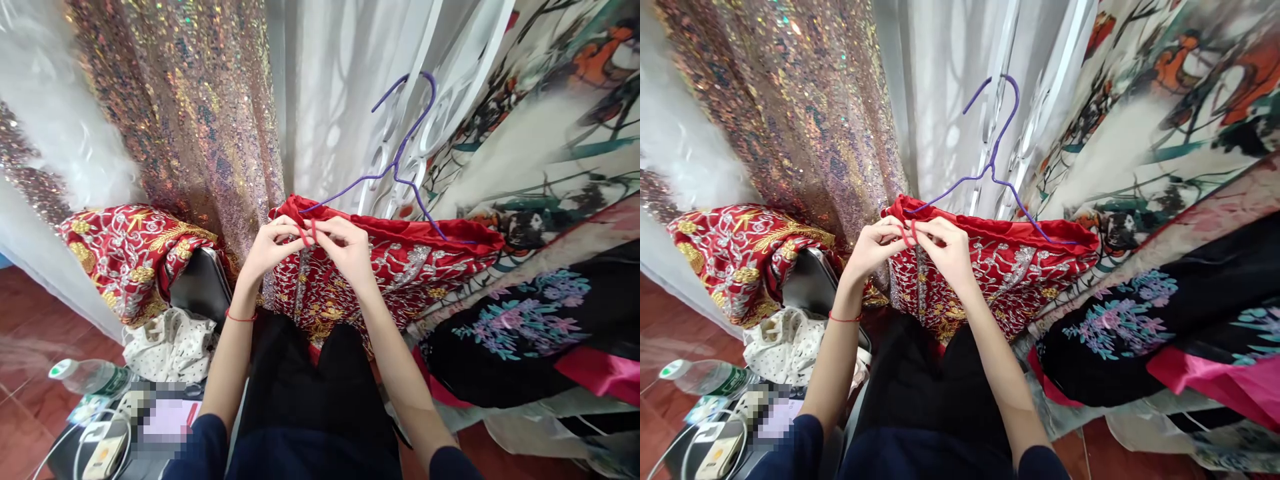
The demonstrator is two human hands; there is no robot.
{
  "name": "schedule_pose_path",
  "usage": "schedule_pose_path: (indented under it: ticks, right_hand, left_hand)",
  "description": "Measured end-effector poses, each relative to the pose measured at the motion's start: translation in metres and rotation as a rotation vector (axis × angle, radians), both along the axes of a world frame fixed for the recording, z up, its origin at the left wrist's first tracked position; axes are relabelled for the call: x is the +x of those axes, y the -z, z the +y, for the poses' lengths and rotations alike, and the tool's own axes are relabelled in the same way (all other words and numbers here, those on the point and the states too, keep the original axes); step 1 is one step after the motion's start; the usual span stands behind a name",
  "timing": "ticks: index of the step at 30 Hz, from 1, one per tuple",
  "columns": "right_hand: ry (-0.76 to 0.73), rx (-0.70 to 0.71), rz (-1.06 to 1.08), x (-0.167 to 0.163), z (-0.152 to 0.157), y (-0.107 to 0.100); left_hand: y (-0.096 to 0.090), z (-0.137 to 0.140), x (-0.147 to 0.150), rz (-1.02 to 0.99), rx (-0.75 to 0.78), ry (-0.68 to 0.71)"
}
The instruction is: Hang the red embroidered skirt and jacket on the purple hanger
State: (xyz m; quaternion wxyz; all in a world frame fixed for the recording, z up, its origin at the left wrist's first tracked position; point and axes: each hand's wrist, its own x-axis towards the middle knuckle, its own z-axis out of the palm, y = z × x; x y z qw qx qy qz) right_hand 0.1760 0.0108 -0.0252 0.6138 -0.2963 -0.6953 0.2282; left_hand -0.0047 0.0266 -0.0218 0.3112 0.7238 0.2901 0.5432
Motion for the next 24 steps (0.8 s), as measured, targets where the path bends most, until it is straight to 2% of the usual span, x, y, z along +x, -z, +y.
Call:
schedule_pose_path:
  ticks: [2, 6, 9, 11, 14, 20, 24]
  right_hand:
    - [-0.005, 0.162, -0.177, 0.005, 0.004, -0.004]
    - [0.031, 0.351, -0.432, 0.014, 0.013, -0.008]
    - [0.149, 0.474, -0.565, 0.014, 0.017, -0.007]
    - [0.257, 0.519, -0.617, 0.012, 0.017, -0.005]
    - [0.374, 0.524, -0.643, 0.007, 0.016, -0.002]
    - [0.508, 0.446, -0.536, 0.003, 0.015, 0.006]
    - [0.560, 0.350, -0.494, 0.008, 0.014, 0.010]
  left_hand:
    - [-0.005, 0.000, -0.004, 0.108, -0.021, 0.034]
    - [-0.015, 0.002, -0.011, 0.273, -0.025, 0.057]
    - [-0.016, 0.005, -0.012, 0.308, -0.067, 0.098]
    - [-0.012, 0.006, -0.010, 0.248, -0.137, 0.124]
    - [-0.004, 0.007, -0.004, 0.105, -0.196, 0.115]
    - [0.005, 0.009, 0.004, 0.019, -0.137, 0.034]
    - [0.009, 0.015, 0.003, 0.020, 0.002, -0.208]
